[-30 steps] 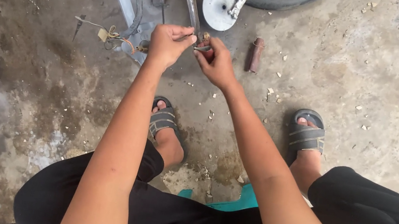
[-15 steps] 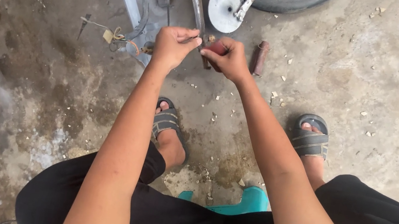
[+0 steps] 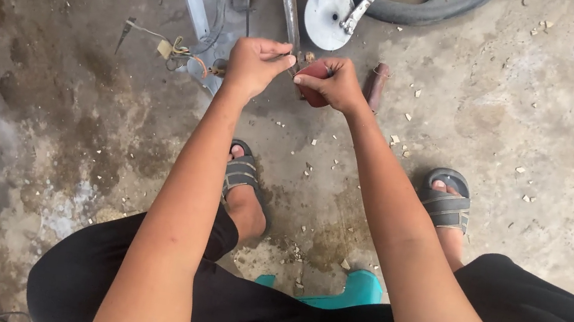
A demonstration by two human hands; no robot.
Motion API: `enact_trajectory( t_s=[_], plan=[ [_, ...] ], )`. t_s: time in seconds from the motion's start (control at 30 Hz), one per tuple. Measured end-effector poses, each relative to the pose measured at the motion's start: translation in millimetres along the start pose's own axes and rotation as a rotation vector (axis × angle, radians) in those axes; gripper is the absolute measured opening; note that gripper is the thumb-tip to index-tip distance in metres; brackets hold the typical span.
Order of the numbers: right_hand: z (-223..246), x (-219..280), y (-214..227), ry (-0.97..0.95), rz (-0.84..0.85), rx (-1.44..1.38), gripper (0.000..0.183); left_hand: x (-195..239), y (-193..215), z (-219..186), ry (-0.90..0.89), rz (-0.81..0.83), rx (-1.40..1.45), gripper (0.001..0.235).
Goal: The person sits on a low stool and uses a piece of sandpaper to sand a metal rod attached to a larger metal frame. They hold the rod with one hand and rub the sandpaper back and forth along its surface with the other hand.
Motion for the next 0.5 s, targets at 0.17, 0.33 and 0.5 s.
enact_trajectory(
  t_s=[0.17,0.33,0.5],
  plan=[
    [-2.1,-6.6,4.3,0.064,0.095,-0.012,0.024,-7.5,-7.7,16.6,-0.057,0.004,-0.017,0.03],
    [0.5,-9.2,-1.4,-0.014,0.007,-0.054,0.026,-13.1,-6.4,20.1,-0.05,-0.001,0.013,0.029],
    [-7.6,-7.0,-0.1,-0.074,0.007,-0.059,0.025,-9.0,-4.5,14.3,-0.029,-0.017,0.041,0.03]
  ],
)
Point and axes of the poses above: each hand's wrist, its own x-axis away from the middle knuckle, its own y-axis out of the back of the hand, z = x × y, the point moved 5 cm from there along -x, towards the middle knuckle, and after that the axes turned 5 degrees about -x, right-handed, at the moved point
